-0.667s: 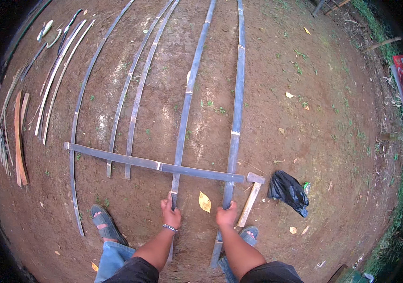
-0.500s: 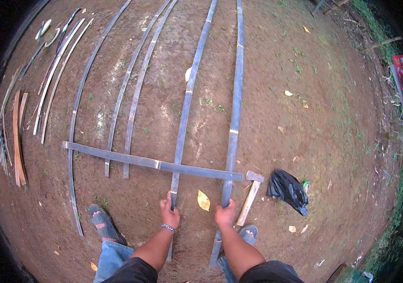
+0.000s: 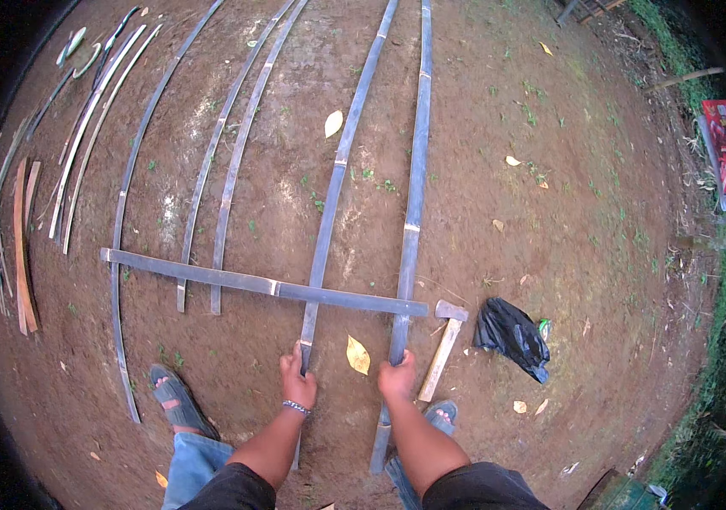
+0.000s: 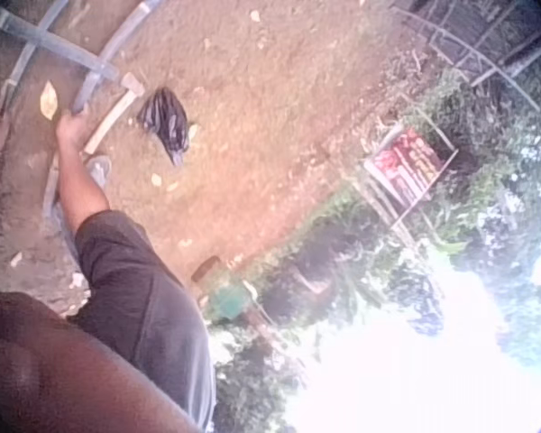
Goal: The person measures bamboo poles using a tape measure and secures them together with a hammer and nails to form a rectangular frame. They adjust the position of the poles and repeatedly hammer nails into the joints to assemble the structure.
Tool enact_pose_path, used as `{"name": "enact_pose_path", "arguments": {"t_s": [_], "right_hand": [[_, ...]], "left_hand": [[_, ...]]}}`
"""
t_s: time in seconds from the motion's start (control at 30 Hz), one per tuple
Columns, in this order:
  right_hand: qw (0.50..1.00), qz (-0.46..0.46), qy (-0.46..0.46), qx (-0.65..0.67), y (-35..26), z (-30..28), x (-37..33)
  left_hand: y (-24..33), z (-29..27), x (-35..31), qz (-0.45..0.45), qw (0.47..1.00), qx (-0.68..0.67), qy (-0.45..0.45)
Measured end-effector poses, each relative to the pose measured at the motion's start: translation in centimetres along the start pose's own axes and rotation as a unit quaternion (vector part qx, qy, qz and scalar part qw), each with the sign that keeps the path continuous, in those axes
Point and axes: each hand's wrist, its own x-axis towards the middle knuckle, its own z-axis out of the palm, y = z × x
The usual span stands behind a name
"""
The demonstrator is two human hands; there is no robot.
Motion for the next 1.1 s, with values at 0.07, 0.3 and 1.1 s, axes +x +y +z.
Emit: {"name": "enact_pose_path", "arguments": {"t_s": [0.07,0.3,1.1], "right_hand": [[1.0,-0.002,0.0,0.004,0.5,0.1,0.3],[1.0,-0.024,-0.007,-0.017,-0.1,0.3,0.3],[0.986,-0.056,-0.05,-0.151,-2.1,-0.1,0.1]], "left_hand": [[1.1,0.2,-0.1,-0.034,0.999,-0.008,-0.032],[3.5,2.1,0.7,-0.059,0.996,0.015,-0.065],[7.1,5.7,0.9,-0.082,0.968,0.175,-0.163]]}}
